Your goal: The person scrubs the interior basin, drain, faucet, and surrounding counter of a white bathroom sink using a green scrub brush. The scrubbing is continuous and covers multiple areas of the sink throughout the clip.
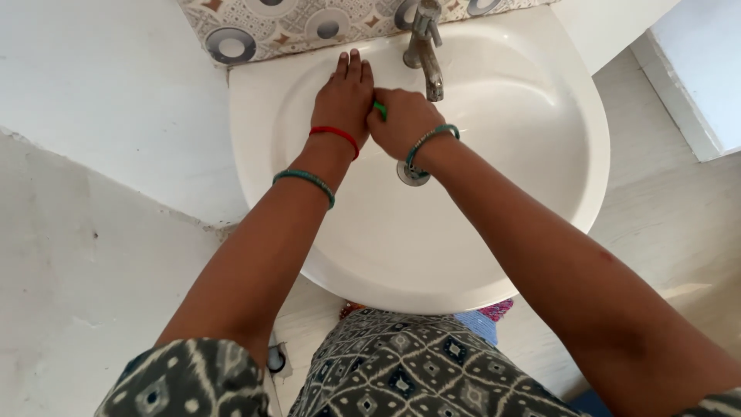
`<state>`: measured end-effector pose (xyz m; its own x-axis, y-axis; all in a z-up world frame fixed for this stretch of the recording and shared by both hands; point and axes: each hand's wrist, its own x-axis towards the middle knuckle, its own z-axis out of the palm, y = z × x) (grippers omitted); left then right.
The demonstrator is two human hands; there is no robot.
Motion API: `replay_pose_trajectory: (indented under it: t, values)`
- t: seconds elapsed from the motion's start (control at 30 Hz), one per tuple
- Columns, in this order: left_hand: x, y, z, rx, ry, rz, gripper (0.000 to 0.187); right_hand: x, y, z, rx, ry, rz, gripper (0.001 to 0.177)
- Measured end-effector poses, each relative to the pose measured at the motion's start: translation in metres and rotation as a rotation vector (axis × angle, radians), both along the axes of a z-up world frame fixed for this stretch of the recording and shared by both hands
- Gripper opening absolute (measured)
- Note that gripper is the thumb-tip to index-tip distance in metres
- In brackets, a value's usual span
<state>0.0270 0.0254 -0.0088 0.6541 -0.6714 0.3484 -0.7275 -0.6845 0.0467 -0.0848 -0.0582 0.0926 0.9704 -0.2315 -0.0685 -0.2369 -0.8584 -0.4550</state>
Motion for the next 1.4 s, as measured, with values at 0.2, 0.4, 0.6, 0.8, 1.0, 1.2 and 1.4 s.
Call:
replay_pose_trajectory:
  t: [0.2,0.4,0.6,0.8,1.0,1.2,1.4]
  values:
    - [-0.027,0.02,-0.013,0.029,0.024,-0.008,0.06,-0.028,0.007,-0.007,0.003,0.026,0.092,0.032]
    - [-0.002,0.027,-0.001,0.042,-0.006,0.062,0.062,0.008,0.018,-0.001,-0.012,0.095,0.045,0.031]
    - [-0.026,0.055,-0.007,0.069,0.028,0.064,0.061,-0.015,0.032,-0.016,-0.079,0.001,0.189,0.032]
    - [-0.011,0.074,0.003,0.063,0.008,0.104,0.063,0.01,0.049,-0.011,-0.018,0.088,0.109,0.031]
    - [-0.033,0.084,-0.006,0.068,0.026,0.094,0.064,-0.015,0.055,-0.011,-0.073,0.065,0.203,0.032]
    - [-0.018,0.082,0.0,0.008,0.023,0.067,0.064,0.001,0.057,-0.004,-0.037,0.118,0.114,0.032]
    - [-0.029,0.071,-0.008,0.045,0.02,0.036,0.065,-0.023,0.046,-0.015,-0.01,0.025,0.123,0.033]
